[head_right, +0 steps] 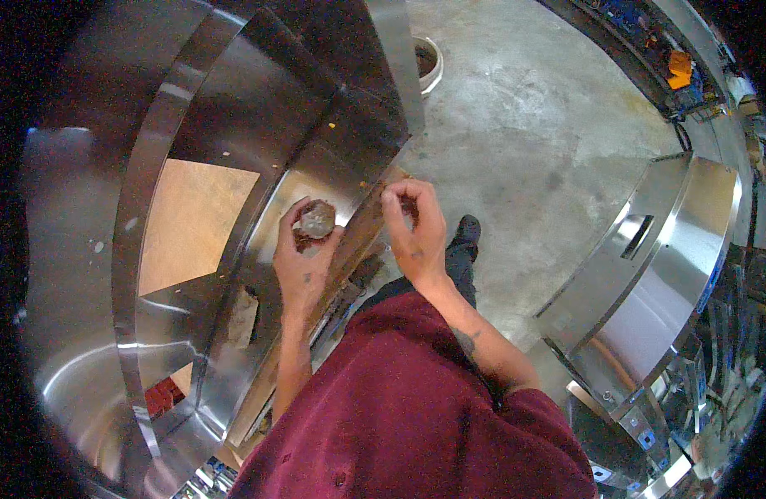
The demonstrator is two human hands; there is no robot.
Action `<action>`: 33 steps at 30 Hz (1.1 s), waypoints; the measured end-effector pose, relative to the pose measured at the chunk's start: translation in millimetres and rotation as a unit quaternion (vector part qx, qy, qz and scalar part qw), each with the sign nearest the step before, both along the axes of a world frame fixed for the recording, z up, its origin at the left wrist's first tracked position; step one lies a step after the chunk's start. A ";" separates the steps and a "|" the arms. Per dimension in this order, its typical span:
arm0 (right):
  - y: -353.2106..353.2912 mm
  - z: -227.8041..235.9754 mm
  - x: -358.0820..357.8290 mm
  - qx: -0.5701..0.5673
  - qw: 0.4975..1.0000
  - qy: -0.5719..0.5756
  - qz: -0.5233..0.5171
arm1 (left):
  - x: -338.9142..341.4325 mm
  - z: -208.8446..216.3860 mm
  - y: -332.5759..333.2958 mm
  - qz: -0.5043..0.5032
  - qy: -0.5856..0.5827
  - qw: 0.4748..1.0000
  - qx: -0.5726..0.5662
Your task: The person wipes the interior of a stainless steel range hood with a cloth, then places small fasteners into pre-drilled holes along the edges. The hood remains on a wooden support throughout the clip.
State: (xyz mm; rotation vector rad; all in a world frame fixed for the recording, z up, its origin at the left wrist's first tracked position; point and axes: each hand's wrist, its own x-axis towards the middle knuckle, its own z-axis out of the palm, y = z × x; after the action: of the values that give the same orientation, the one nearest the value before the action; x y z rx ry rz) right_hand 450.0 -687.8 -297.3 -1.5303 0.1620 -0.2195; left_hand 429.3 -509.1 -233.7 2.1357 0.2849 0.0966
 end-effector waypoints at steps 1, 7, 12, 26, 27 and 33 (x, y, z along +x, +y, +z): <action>1.1 15.4 -6.5 -0.052 0.997 -0.055 0.014 | 1.7 -0.6 -2.2 -0.015 -0.007 1.000 0.005; 2.2 53.6 -8.4 -0.247 0.948 -0.200 0.037 | 6.2 3.2 -8.9 -0.067 -0.027 0.996 0.053; 1.1 53.4 -3.9 -0.273 0.938 -0.208 0.041 | 6.6 1.6 -11.1 -0.093 -0.049 0.993 0.058; -24.2 -47.2 57.7 0.082 0.978 0.087 -0.173 | 3.4 3.3 -24.6 -0.011 0.025 1.000 -0.001; -24.7 -71.9 71.7 0.100 0.974 0.084 -0.185 | 2.3 4.1 -25.8 -0.010 0.042 0.999 -0.020; 13.9 -179.7 138.8 0.351 0.870 0.170 -0.301 | -0.3 2.1 -30.2 -0.012 0.059 0.998 -0.002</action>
State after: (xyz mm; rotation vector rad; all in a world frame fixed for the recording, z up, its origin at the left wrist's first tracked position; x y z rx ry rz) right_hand 588.8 -674.0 -476.9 -0.7354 0.9097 -0.3371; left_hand 428.9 -539.4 -231.6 2.1438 0.3287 -0.0451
